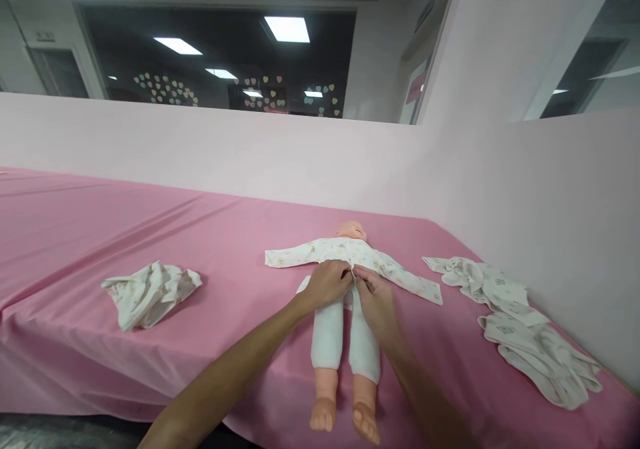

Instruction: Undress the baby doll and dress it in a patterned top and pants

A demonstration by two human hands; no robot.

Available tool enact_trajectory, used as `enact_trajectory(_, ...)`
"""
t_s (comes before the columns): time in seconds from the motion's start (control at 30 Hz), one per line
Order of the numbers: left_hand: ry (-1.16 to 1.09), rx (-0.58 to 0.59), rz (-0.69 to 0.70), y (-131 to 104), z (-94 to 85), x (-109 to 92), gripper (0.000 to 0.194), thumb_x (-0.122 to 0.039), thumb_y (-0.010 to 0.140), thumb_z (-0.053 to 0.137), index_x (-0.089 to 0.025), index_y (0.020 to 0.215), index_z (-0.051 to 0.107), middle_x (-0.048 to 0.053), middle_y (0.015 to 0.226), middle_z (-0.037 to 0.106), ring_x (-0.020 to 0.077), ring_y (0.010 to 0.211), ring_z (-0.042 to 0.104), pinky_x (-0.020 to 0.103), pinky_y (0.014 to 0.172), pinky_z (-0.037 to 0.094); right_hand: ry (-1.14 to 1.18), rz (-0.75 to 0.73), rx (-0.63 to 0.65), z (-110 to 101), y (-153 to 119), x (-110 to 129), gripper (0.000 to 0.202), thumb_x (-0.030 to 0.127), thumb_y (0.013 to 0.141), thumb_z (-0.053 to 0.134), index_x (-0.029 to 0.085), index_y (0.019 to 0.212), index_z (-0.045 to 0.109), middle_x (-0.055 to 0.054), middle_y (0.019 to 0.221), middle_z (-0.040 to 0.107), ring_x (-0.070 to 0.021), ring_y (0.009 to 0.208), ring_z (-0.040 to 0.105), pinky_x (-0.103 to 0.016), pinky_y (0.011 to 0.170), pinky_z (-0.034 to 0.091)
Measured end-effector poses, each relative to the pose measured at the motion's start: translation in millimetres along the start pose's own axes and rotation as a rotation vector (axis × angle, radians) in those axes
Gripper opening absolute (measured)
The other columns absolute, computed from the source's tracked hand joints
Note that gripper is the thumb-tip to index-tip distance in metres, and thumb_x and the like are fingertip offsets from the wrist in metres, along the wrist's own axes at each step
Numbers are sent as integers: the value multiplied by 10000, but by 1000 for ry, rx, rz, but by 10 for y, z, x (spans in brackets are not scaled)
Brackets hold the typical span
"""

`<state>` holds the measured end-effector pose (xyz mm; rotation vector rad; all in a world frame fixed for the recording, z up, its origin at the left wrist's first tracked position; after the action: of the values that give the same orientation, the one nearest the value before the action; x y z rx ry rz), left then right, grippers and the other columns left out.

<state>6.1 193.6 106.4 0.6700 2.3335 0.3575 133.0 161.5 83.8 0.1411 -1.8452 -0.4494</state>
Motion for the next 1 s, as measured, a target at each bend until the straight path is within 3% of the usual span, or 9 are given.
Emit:
enact_trajectory(0.1, -69, 12, -25, -6, -21, 1, 137, -236, 824, 423, -170, 734, 503, -24, 738, 589, 103, 671, 455, 256, 606, 281, 12, 27, 7, 12, 12, -53, 419, 296, 828, 501, 172, 1211, 616, -76, 1282, 570, -184, 1161, 568, -344, 1027, 467)
enact_trajectory(0.2, 19, 11, 9, -36, 13, -6, 101, -250, 820, 456, -178, 801, 524, -14, 817, 611, 122, 744, 489, 262, 636, 299, -156, -19, 9, -10, 32, -65, 471, 231, 799, 500, 145, 1256, 577, -85, 1317, 520, -192, 1194, 522, -360, 1065, 429)
enact_trajectory(0.33, 231, -39, 129, -67, 80, -35, 150, -250, 883, 395, -176, 808, 502, 17, 855, 586, 153, 796, 480, 289, 655, 286, -381, -147, -4, -65, 31, -10, 323, 204, 814, 473, 151, 1074, 658, -72, 1207, 569, -213, 1189, 467, -399, 1094, 357)
enact_trajectory(0.47, 188, -74, 109, -47, 69, -20, 275, -286, 947, 325, -177, 791, 524, 18, 831, 592, 149, 770, 488, 292, 681, 305, -284, -72, -82, -132, 33, 7, 241, 261, 860, 450, 161, 950, 651, -49, 1070, 627, -193, 1047, 541, -367, 978, 416)
enact_trajectory(0.63, -40, -118, 2, -33, 15, 24, 247, -336, 943, 399, -181, 819, 546, -6, 849, 626, 132, 767, 515, 277, 692, 334, -93, 26, -82, -106, 29, 8, 274, 332, 859, 504, 205, 1053, 651, -10, 1121, 643, -170, 1054, 580, -322, 947, 442)
enact_trajectory(0.8, 3, -145, 65, -56, 48, 18, 237, -327, 960, 383, -173, 837, 514, 16, 865, 624, 148, 786, 509, 285, 702, 336, 0, 77, -39, -67, 26, 9, 312, 390, 854, 537, 198, 1062, 669, -21, 1090, 663, -167, 995, 608, -301, 889, 475)
enact_trajectory(1.0, 59, -96, 74, -70, 72, 7, 268, -373, 974, 368, -169, 862, 501, 32, 891, 615, 168, 838, 523, 295, 728, 339, -34, 58, -2, -93, 54, 53, 324, 389, 855, 530, 173, 1041, 686, -59, 1113, 666, -180, 944, 624, -313, 864, 479)
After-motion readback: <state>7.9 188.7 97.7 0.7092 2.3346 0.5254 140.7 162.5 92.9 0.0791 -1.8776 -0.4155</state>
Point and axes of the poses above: each hand's wrist, its own y-axis towards the middle knuckle, its own z-axis out of the palm, x = y × z, the point moved 4 cm from there along y, towards the middle knuckle
